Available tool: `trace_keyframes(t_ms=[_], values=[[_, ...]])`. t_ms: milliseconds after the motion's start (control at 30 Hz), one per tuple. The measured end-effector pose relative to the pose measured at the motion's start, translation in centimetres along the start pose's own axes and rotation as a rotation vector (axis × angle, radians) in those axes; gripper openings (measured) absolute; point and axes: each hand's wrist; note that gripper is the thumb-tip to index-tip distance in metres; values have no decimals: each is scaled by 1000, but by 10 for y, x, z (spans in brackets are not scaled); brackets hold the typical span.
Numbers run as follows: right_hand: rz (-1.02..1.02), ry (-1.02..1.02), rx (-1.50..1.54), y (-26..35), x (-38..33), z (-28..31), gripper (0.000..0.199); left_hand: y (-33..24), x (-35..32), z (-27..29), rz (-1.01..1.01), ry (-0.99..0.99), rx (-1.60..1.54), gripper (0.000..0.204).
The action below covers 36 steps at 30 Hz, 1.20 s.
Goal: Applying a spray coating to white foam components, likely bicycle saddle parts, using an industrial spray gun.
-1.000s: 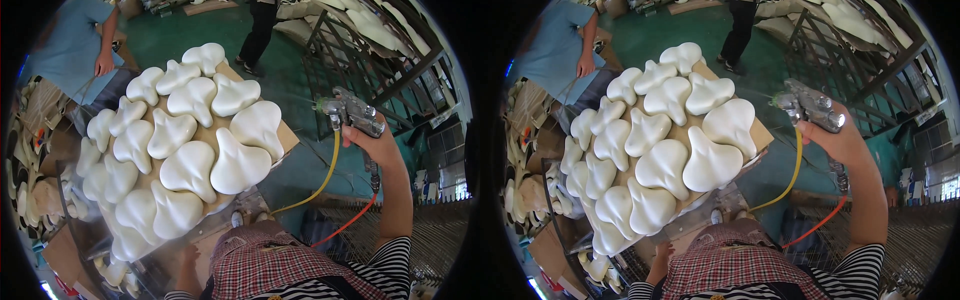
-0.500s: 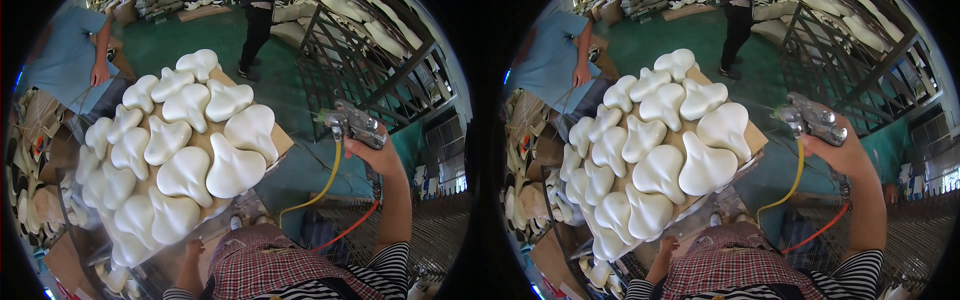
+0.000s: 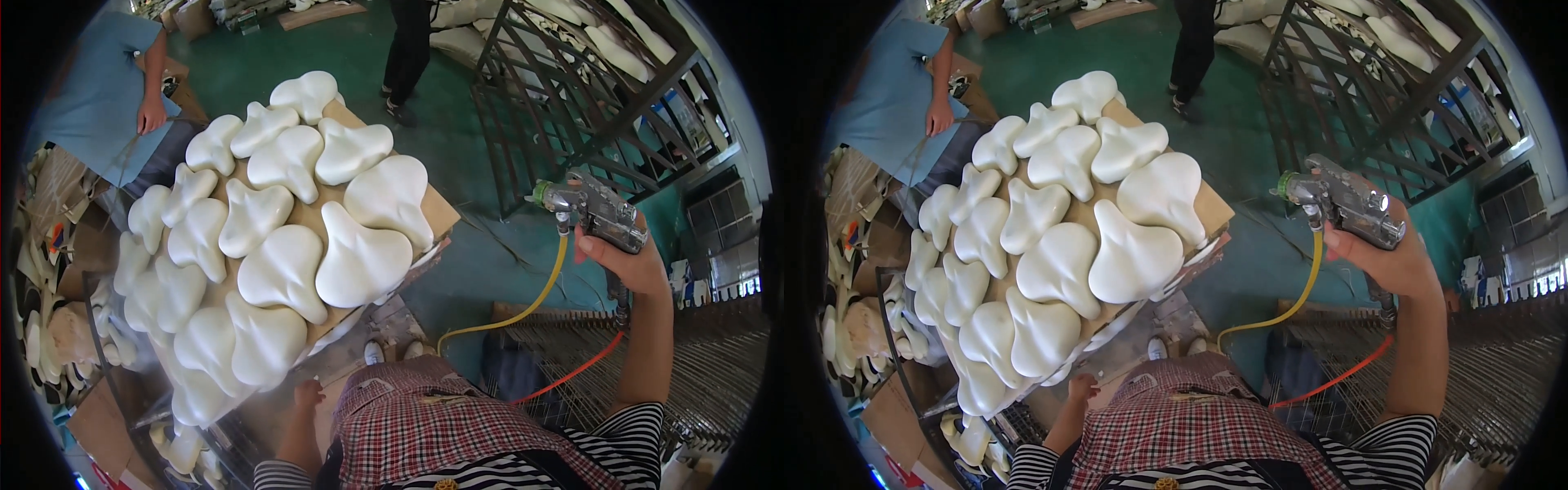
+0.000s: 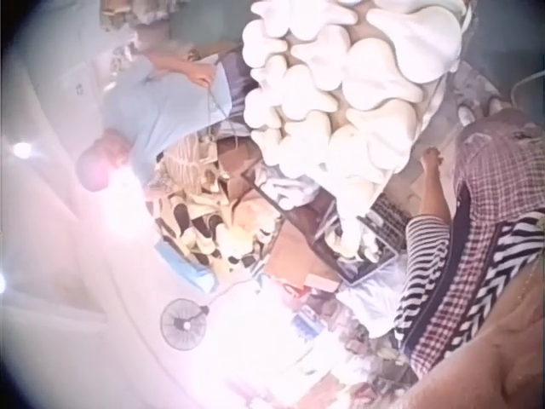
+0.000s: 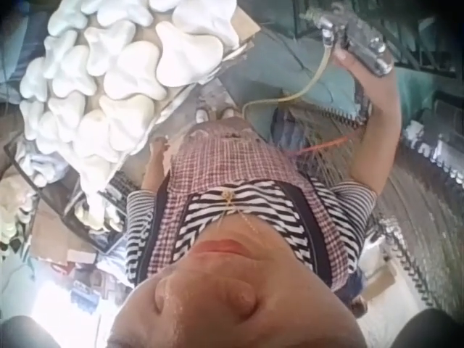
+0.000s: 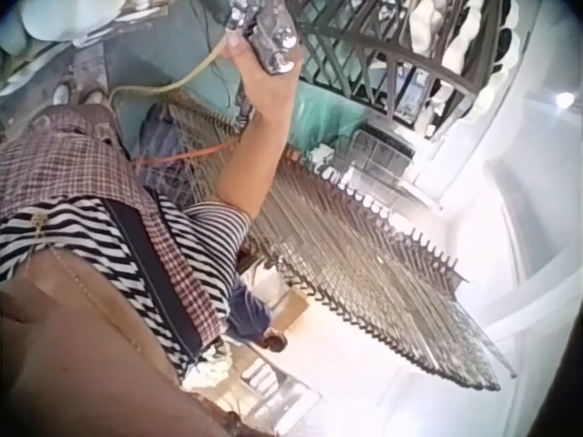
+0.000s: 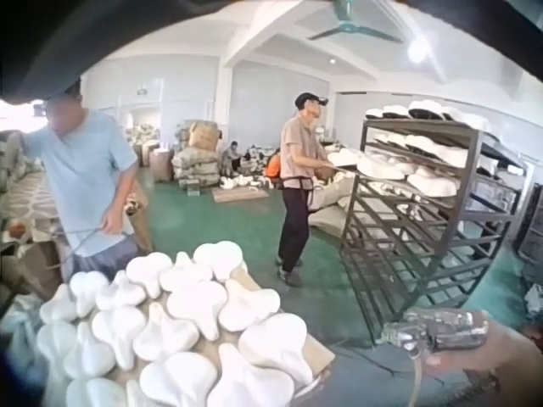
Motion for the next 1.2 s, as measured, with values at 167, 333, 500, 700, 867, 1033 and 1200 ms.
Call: trace_keyframes(t_ms=[167, 333, 500, 700, 867, 1033, 1200], values=[[-88, 56, 21, -6, -27, 9, 57, -3, -15, -19, 46, -42, -90, 19], [-77, -21, 17, -19, -44, 25, 61, -3, -23, -34, 65, -56, -74, 23], [-19, 119, -23, -31, -64, 33, 58, 5, -30, -55, 29, -44, -65, 25], [-71, 41, 135, -49, -66, 36, 61, 7, -36, -71, 61, -29, -9, 26], [-160, -47, 72, -49, -84, 45, 62, 11, -36, -74, 25, 29, -64, 30], [-82, -59, 58, -49, -84, 43, 61, 18, -37, -69, 84, 0, 39, 31], [-75, -157, 58, -40, -92, 33, 65, 18, -33, -56, 45, 26, 1, 29]])
Point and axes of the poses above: each hand's wrist, its own x-axis towards the middle knuckle, its own z-axis out of the back of the hand, y = z × x, and after that the axes turned 1 degree about z, right-handed
